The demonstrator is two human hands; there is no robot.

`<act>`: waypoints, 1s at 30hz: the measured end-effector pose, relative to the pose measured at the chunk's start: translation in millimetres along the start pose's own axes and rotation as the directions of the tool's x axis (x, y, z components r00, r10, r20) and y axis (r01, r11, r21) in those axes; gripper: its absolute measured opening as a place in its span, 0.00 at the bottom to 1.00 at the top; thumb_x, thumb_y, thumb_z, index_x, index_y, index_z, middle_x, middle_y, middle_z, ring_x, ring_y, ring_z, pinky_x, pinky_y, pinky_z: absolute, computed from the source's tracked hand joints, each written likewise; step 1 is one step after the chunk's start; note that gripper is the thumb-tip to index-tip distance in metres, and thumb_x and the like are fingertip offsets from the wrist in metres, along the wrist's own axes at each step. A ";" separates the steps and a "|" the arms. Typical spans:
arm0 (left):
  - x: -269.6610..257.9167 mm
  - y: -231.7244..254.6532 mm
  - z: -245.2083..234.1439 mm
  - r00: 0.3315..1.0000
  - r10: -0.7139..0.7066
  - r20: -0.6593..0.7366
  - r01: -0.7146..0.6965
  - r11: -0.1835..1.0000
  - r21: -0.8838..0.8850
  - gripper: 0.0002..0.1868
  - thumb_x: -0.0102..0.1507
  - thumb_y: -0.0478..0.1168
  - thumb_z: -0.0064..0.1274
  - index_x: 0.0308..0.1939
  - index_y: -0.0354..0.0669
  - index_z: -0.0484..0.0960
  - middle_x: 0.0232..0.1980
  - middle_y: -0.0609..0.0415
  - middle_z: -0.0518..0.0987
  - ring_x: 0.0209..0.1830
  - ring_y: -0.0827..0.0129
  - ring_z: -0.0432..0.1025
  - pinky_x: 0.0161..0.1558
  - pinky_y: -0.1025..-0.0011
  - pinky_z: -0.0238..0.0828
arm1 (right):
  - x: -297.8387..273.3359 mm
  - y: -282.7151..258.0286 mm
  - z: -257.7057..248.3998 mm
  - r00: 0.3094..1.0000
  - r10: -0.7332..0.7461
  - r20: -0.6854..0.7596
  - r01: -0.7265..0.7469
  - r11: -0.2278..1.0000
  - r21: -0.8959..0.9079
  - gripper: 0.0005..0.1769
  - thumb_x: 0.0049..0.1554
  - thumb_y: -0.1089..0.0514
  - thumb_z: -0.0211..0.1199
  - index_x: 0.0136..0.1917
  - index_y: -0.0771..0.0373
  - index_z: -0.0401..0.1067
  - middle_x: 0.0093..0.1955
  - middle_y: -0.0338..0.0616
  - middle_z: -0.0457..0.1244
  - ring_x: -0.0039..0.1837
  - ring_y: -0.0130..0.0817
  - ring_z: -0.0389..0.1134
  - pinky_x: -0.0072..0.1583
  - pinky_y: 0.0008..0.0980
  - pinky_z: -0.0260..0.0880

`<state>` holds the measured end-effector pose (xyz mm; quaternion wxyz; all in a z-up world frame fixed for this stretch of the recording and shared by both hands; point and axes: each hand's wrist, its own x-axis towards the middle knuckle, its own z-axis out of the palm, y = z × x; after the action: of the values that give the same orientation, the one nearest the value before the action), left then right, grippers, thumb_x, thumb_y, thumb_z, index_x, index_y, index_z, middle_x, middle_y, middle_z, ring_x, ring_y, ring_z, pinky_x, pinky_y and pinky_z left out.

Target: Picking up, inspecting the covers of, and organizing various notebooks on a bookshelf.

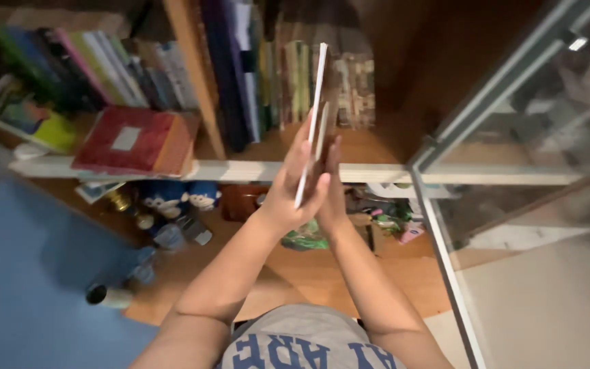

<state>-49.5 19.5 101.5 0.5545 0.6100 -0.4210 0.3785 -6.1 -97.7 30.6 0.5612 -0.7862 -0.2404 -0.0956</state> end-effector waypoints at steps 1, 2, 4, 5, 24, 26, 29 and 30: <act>2.8 -7.7 6.1 1.000 0.005 0.009 -0.005 1.000 -0.019 0.43 0.75 0.28 0.45 0.85 0.72 0.46 0.87 0.49 0.44 0.88 0.52 0.44 0.84 0.62 0.49 | 4.2 16.2 -10.9 1.000 0.005 -0.019 -0.005 1.000 -0.008 0.37 0.73 0.45 0.36 0.86 0.62 0.29 0.89 0.56 0.35 0.89 0.51 0.34 0.83 0.43 0.34; 5.0 -14.6 11.5 0.988 -0.100 0.117 0.094 0.994 0.049 0.43 0.73 0.29 0.50 0.83 0.71 0.48 0.88 0.46 0.43 0.87 0.50 0.49 0.80 0.61 0.59 | 7.9 32.2 -20.9 0.995 -0.017 -0.095 0.029 0.991 0.134 0.38 0.73 0.43 0.36 0.86 0.62 0.29 0.88 0.53 0.37 0.87 0.48 0.39 0.83 0.41 0.38; 13.2 -29.8 23.0 0.953 -0.200 0.227 0.178 0.977 0.116 0.43 0.71 0.31 0.56 0.80 0.70 0.51 0.88 0.43 0.42 0.86 0.48 0.55 0.76 0.61 0.68 | 16.8 52.7 -41.1 0.983 -0.027 -0.183 0.076 0.961 0.265 0.39 0.73 0.41 0.37 0.86 0.62 0.29 0.87 0.51 0.40 0.86 0.44 0.44 0.82 0.39 0.42; 19.2 -38.1 29.3 0.946 -0.188 0.265 0.166 0.981 0.102 0.47 0.67 0.32 0.60 0.81 0.67 0.49 0.88 0.44 0.44 0.86 0.46 0.53 0.77 0.57 0.66 | 22.1 57.3 -51.2 0.978 0.082 -0.192 0.030 0.857 0.515 0.38 0.73 0.40 0.36 0.86 0.65 0.36 0.85 0.52 0.44 0.84 0.42 0.47 0.81 0.39 0.44; 66.7 -177.9 93.4 0.898 -0.391 0.202 0.033 0.518 0.855 0.53 0.57 0.64 0.64 0.77 0.45 0.59 0.84 0.50 0.49 0.85 0.54 0.38 0.72 0.21 0.32 | 93.4 253.7 -112.5 0.891 0.295 -0.344 -0.401 0.867 -0.297 0.33 0.64 0.58 0.41 0.82 0.58 0.57 0.64 0.57 0.68 0.61 0.47 0.71 0.64 0.39 0.71; 75.2 -189.4 95.6 0.880 -0.429 0.203 0.041 0.494 0.869 0.52 0.56 0.64 0.64 0.76 0.45 0.60 0.83 0.50 0.50 0.84 0.55 0.39 0.70 0.18 0.30 | 102.4 277.1 -120.5 0.935 0.161 -0.315 -0.261 0.915 -0.307 0.34 0.61 0.61 0.42 0.81 0.60 0.57 0.65 0.60 0.67 0.65 0.49 0.69 0.66 0.40 0.69; 84.3 -209.3 98.3 0.865 -0.463 0.192 0.047 0.458 0.888 0.51 0.56 0.64 0.64 0.75 0.43 0.62 0.81 0.50 0.53 0.83 0.57 0.40 0.67 0.15 0.25 | 115.2 297.6 -126.9 0.961 0.059 -0.271 -0.126 0.963 -0.236 0.33 0.60 0.63 0.44 0.79 0.64 0.57 0.68 0.62 0.64 0.70 0.51 0.65 0.69 0.40 0.63; 86.5 -216.4 98.6 0.869 -0.461 0.178 0.050 0.441 0.896 0.51 0.56 0.64 0.64 0.74 0.41 0.63 0.80 0.49 0.55 0.83 0.58 0.41 0.67 0.15 0.24 | 119.9 302.0 -127.6 0.964 0.093 -0.251 -0.135 0.978 -0.156 0.30 0.63 0.62 0.45 0.78 0.65 0.57 0.71 0.61 0.62 0.72 0.51 0.64 0.71 0.40 0.60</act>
<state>183.1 -80.1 94.7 0.1217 0.9252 -0.1736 0.3147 259.6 -260.6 -126.7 0.5209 -0.8267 -0.1154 -0.1785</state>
